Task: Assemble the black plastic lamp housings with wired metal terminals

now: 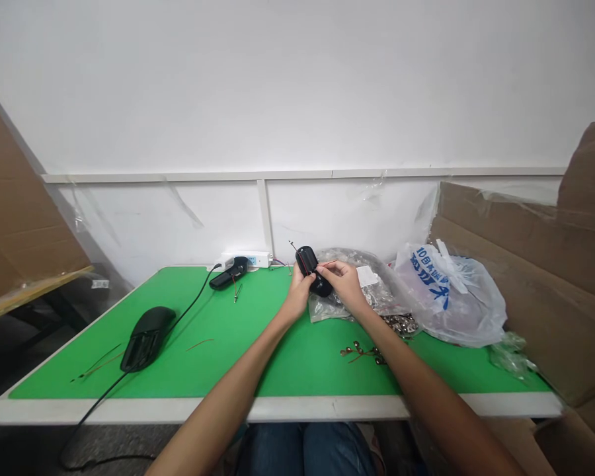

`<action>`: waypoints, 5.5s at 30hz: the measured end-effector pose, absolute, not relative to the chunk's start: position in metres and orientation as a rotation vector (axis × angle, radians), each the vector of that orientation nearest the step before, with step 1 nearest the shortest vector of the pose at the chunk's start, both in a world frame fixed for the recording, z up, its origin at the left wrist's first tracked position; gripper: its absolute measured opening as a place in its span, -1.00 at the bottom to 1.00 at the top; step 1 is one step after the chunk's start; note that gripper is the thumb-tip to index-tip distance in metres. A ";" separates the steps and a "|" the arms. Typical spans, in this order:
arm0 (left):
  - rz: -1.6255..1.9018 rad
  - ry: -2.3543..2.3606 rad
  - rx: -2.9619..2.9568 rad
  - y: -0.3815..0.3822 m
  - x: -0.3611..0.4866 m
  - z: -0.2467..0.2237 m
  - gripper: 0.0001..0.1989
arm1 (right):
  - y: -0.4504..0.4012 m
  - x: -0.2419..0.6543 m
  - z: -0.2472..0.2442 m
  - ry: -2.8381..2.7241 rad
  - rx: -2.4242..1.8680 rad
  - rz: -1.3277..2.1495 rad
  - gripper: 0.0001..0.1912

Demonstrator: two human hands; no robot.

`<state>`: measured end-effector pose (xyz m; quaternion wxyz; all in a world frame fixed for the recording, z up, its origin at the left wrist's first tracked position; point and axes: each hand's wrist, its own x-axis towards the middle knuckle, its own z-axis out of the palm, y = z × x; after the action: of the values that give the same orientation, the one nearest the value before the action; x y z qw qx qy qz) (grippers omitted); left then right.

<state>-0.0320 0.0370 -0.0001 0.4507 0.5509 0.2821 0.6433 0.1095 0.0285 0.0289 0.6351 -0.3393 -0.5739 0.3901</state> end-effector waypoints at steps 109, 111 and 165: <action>1.841 0.405 0.768 0.005 -0.016 0.026 -0.43 | 0.000 0.080 0.031 -1.391 -0.612 0.397 -0.93; 1.846 0.407 0.786 0.005 -0.016 0.026 -0.42 | -0.001 0.080 0.031 -1.387 -0.611 0.395 -0.93; 1.876 0.527 0.798 0.006 -0.014 0.020 -0.52 | 0.008 0.076 0.016 -1.354 -0.719 0.689 -0.79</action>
<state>-0.0137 0.0062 0.0199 0.4950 0.3293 0.2175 0.7741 0.0757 0.0079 0.0160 0.6672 -0.3185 -0.6001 0.3053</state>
